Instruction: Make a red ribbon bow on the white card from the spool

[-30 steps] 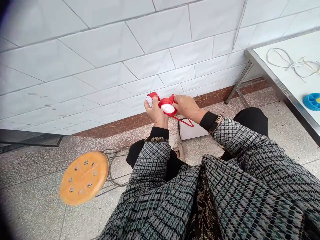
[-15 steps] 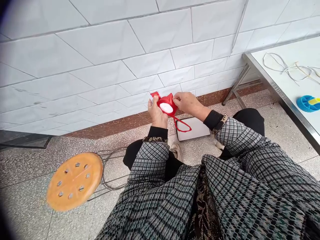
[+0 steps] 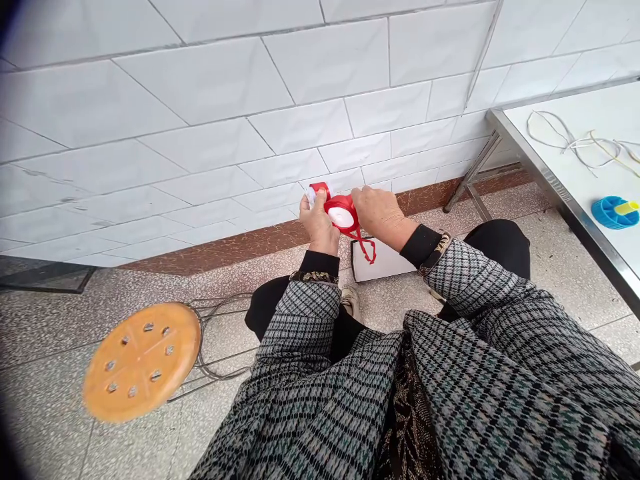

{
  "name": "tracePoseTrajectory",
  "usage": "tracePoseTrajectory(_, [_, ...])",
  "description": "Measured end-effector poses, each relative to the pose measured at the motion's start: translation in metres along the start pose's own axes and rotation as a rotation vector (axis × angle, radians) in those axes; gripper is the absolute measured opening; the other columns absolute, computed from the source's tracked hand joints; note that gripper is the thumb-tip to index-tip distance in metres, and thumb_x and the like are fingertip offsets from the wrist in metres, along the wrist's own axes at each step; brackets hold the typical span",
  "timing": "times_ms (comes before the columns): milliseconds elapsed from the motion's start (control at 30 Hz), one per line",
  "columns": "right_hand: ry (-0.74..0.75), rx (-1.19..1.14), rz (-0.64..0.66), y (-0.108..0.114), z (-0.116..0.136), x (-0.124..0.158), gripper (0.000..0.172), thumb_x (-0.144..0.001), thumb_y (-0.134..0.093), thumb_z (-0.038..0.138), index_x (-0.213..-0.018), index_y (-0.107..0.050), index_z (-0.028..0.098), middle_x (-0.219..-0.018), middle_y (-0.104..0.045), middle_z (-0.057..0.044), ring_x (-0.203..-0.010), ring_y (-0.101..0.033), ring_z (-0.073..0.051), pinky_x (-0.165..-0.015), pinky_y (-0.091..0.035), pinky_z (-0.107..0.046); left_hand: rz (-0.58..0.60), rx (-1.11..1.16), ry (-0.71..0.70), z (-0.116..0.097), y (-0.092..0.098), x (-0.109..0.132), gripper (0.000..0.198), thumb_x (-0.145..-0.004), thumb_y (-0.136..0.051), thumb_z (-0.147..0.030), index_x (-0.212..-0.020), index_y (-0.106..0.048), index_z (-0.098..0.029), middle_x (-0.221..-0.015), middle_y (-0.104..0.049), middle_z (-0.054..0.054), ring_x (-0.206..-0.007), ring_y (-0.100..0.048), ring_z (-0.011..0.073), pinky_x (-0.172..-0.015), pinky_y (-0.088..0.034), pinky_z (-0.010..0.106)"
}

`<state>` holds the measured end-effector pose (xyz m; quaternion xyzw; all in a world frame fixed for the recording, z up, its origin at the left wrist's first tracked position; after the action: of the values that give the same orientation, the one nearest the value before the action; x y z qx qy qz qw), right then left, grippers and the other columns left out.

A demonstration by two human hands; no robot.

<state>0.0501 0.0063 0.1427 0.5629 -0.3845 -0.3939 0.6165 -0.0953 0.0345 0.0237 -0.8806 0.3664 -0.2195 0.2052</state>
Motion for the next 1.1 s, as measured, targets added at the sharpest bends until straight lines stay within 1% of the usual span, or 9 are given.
tracePoseTrajectory(100, [0.015, 0.019, 0.024, -0.001, -0.002, 0.001, 0.03, -0.109, -0.044, 0.017, -0.122, -0.071, 0.011, -0.113, -0.075, -0.022, -0.105, -0.074, -0.032, -0.079, -0.05, -0.035, 0.022, -0.014, 0.017, 0.002, 0.0, -0.001, 0.041, -0.071, -0.093, -0.034, -0.103, -0.07, -0.022, -0.105, -0.074, 0.007, -0.093, -0.072, 0.0182, -0.085, -0.059, 0.033])
tracePoseTrajectory(300, [-0.019, -0.006, 0.06, -0.004, -0.007, -0.003, 0.033, -0.107, -0.048, 0.017, -0.122, -0.076, 0.014, -0.111, -0.079, -0.02, -0.103, -0.075, -0.032, -0.078, -0.049, -0.034, 0.001, -0.021, 0.033, 0.005, -0.001, 0.001, 0.041, -0.07, -0.093, -0.032, -0.102, -0.069, -0.022, -0.105, -0.074, 0.007, -0.091, -0.071, 0.0175, -0.085, -0.058, 0.033])
tracePoseTrajectory(400, [-0.016, -0.012, 0.089, -0.002, -0.011, -0.005, 0.033, -0.104, -0.051, 0.016, -0.118, -0.08, 0.013, -0.108, -0.08, -0.019, -0.1, -0.074, -0.032, -0.078, -0.048, -0.035, -0.014, 0.004, 0.053, 0.005, -0.001, 0.001, 0.039, -0.07, -0.092, -0.028, -0.102, -0.069, -0.022, -0.102, -0.074, 0.006, -0.088, -0.071, 0.0166, -0.083, -0.058, 0.032])
tracePoseTrajectory(500, [0.006, -0.075, 0.099, -0.002, -0.018, -0.007, 0.034, -0.103, -0.051, 0.015, -0.111, -0.083, 0.016, -0.104, -0.081, -0.014, -0.096, -0.073, -0.028, -0.078, -0.046, -0.033, -0.033, 0.05, 0.105, 0.006, 0.0, 0.001, 0.035, -0.073, -0.091, -0.027, -0.1, -0.069, -0.021, -0.099, -0.074, 0.005, -0.086, -0.072, 0.0161, -0.082, -0.059, 0.032])
tracePoseTrajectory(633, [0.057, -0.217, 0.058, -0.008, -0.027, -0.008, 0.034, -0.102, -0.05, 0.014, -0.109, -0.084, 0.017, -0.101, -0.082, -0.01, -0.092, -0.072, -0.024, -0.078, -0.044, -0.031, -0.033, 0.094, 0.232, 0.014, -0.001, 0.002, 0.029, -0.075, -0.09, -0.03, -0.09, -0.067, -0.018, -0.085, -0.072, 0.003, -0.081, -0.073, 0.0165, -0.08, -0.059, 0.033])
tracePoseTrajectory(733, [0.091, -0.326, 0.038, -0.016, -0.032, -0.007, 0.034, -0.101, -0.051, 0.012, -0.11, -0.083, 0.017, -0.103, -0.082, -0.008, -0.091, -0.071, -0.021, -0.079, -0.043, -0.03, -0.044, 0.127, 0.28, 0.019, -0.001, 0.0, 0.031, -0.076, -0.09, -0.034, -0.087, -0.066, -0.018, -0.078, -0.069, 0.001, -0.078, -0.072, 0.0155, -0.081, -0.059, 0.033])
tracePoseTrajectory(867, [0.041, -0.44, -0.026, -0.022, -0.037, -0.008, 0.03, -0.101, -0.054, 0.013, -0.112, -0.082, 0.015, -0.107, -0.081, -0.009, -0.093, -0.07, -0.021, -0.081, -0.044, -0.029, -0.051, 0.177, 0.32, 0.024, -0.001, -0.004, 0.03, -0.078, -0.09, -0.034, -0.087, -0.067, -0.018, -0.078, -0.069, 0.0, -0.072, -0.068, 0.0124, -0.08, -0.058, 0.03])
tracePoseTrajectory(967, [0.006, -0.56, -0.063, -0.025, -0.038, -0.01, 0.029, -0.099, -0.054, 0.013, -0.113, -0.08, 0.014, -0.097, -0.079, -0.008, -0.085, -0.068, -0.02, -0.076, -0.044, -0.028, -0.048, 0.211, 0.326, 0.024, -0.001, -0.003, 0.029, -0.078, -0.09, -0.034, -0.086, -0.067, -0.018, -0.079, -0.069, 0.001, -0.072, -0.067, 0.0116, -0.08, -0.058, 0.029])
tracePoseTrajectory(1100, [0.018, -0.692, -0.14, -0.025, -0.038, -0.013, 0.03, -0.094, -0.053, 0.009, -0.111, -0.078, 0.012, -0.083, -0.075, -0.005, -0.077, -0.065, -0.02, -0.074, -0.044, -0.028, -0.029, 0.215, 0.333, 0.024, -0.002, 0.0, 0.032, -0.076, -0.092, -0.037, -0.081, -0.067, -0.018, -0.08, -0.069, 0.001, -0.075, -0.067, 0.0127, -0.08, -0.056, 0.03])
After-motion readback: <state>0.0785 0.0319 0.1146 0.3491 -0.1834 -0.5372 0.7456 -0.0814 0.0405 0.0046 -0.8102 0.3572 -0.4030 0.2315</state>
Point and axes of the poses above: each hand's wrist, its own x-axis away from the middle knuckle, its own y-axis out of the back of the hand, z = x × y, the point moved 5 cm from there along -x, towards the middle knuckle
